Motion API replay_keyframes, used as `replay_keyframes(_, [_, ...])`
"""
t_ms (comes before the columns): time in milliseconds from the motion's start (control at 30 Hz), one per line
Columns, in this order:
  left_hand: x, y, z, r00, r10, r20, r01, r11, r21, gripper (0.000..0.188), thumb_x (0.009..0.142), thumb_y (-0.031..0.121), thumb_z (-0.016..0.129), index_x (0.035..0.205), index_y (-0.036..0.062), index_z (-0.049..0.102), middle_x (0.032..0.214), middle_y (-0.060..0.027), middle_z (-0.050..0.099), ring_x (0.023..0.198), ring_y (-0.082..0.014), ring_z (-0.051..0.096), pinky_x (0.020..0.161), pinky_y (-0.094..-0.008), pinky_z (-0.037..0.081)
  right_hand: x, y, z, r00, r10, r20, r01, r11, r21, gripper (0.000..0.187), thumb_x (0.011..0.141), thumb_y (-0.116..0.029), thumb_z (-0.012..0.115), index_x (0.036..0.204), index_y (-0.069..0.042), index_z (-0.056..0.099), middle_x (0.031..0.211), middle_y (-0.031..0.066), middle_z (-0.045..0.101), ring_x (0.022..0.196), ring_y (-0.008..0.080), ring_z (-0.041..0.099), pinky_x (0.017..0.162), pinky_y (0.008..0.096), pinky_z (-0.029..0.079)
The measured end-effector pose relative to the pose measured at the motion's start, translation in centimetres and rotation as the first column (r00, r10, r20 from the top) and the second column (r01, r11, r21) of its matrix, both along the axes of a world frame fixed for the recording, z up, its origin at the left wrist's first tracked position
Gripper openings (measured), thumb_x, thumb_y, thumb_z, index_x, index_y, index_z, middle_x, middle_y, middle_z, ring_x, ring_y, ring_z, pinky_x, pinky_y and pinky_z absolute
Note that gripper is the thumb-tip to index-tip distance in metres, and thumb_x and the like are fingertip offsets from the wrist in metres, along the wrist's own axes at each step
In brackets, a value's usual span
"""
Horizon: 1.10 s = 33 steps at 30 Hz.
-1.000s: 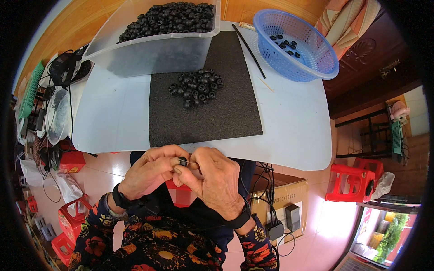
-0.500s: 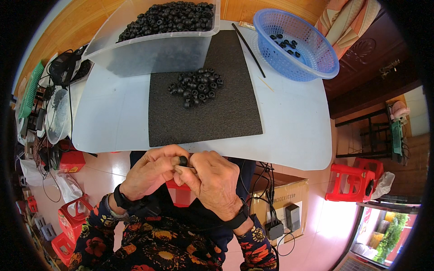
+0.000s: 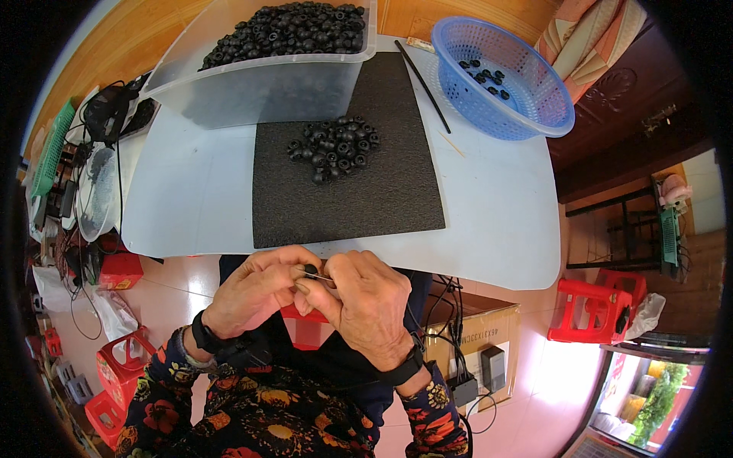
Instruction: Trimming flash or excess material from small black rubber components using a knife.
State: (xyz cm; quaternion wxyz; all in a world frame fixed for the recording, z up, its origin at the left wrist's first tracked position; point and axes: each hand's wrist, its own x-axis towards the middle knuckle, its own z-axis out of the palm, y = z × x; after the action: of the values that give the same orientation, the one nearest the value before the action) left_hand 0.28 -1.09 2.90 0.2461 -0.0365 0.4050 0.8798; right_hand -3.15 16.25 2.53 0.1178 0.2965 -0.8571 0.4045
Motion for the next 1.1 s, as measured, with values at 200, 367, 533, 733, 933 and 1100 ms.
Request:
replay_keyframes(200, [-0.2,0.1,-0.2,1.0,0.003,0.011,-0.003,1.0,-0.009,0.028,0.096,0.012,0.044,0.113,-0.0088,0.052,0.088,-0.0073,0.06,0.076,-0.0114,0.058,0.074,-0.0273,0.048,0.2,0.1,-0.4,1.0,0.022,0.0,-0.022,0.999,-0.03,0.033,0.075,-0.028,0.073,0.067,-0.005,0.051,0.06,0.0076,0.051,0.053,0.0244,0.053,0.046,0.0342,0.041])
replay_keyframes(367, [-0.2,0.0,0.1,1.0,0.003,0.012,-0.003,1.0,-0.018,0.028,0.096,0.012,0.044,0.113,-0.0087,0.052,0.087,-0.0072,0.059,0.076,-0.0114,0.058,0.074,-0.0277,0.048,-0.2,-0.2,-0.1,1.0,-0.009,0.021,0.011,0.996,-0.084,0.033,0.075,-0.027,0.073,0.067,-0.004,0.051,0.059,0.0071,0.051,0.053,0.0243,0.053,0.046,0.0337,0.042])
replay_keyframes(533, [-0.4,0.0,0.1,1.0,-0.011,-0.006,0.011,1.0,-0.007,0.028,0.096,0.012,0.043,0.112,-0.0088,0.052,0.088,-0.0075,0.059,0.076,-0.0115,0.058,0.074,-0.0278,0.048,-0.3,-0.1,0.1,1.0,0.006,0.008,-0.005,0.999,-0.043,0.034,0.074,-0.029,0.074,0.067,-0.005,0.052,0.059,0.0067,0.051,0.052,0.0242,0.052,0.046,0.0339,0.042])
replay_keyframes(733, [-0.2,0.0,0.0,1.0,0.009,-0.005,-0.009,1.0,-0.014,0.023,0.098,0.012,0.043,0.109,-0.0042,0.054,0.086,-0.0035,0.057,0.077,-0.0078,0.055,0.073,-0.0226,0.047,-0.3,0.0,-0.2,0.997,0.046,-0.067,-0.043,0.998,0.035,0.034,0.075,-0.031,0.074,0.067,-0.005,0.052,0.059,0.007,0.051,0.052,0.0246,0.052,0.045,0.0348,0.041])
replay_keyframes(933, [-0.4,-0.2,-0.3,0.996,0.047,-0.08,-0.047,0.999,0.01,0.02,0.097,0.012,0.045,0.109,-0.0009,0.055,0.087,-0.0031,0.057,0.079,-0.0083,0.056,0.074,-0.0231,0.047,0.0,-0.1,0.6,0.982,-0.06,0.179,0.101,0.969,-0.227,0.016,0.084,-0.013,0.066,0.077,-0.001,0.056,0.06,0.0049,0.052,0.049,0.0112,0.05,0.046,0.0243,0.04])
replay_keyframes(1100, [-0.4,-0.7,-0.5,0.985,0.01,-0.17,-0.028,0.994,-0.103,0.019,0.096,0.012,0.046,0.108,-0.0001,0.056,0.086,-0.0026,0.058,0.079,-0.0074,0.056,0.074,-0.022,0.047,-0.6,0.5,0.7,0.913,0.02,0.406,0.101,0.957,-0.274,0.012,0.087,-0.012,0.064,0.087,-0.001,0.061,0.065,0.0025,0.058,0.054,0.0043,0.046,0.05,0.02,0.04])
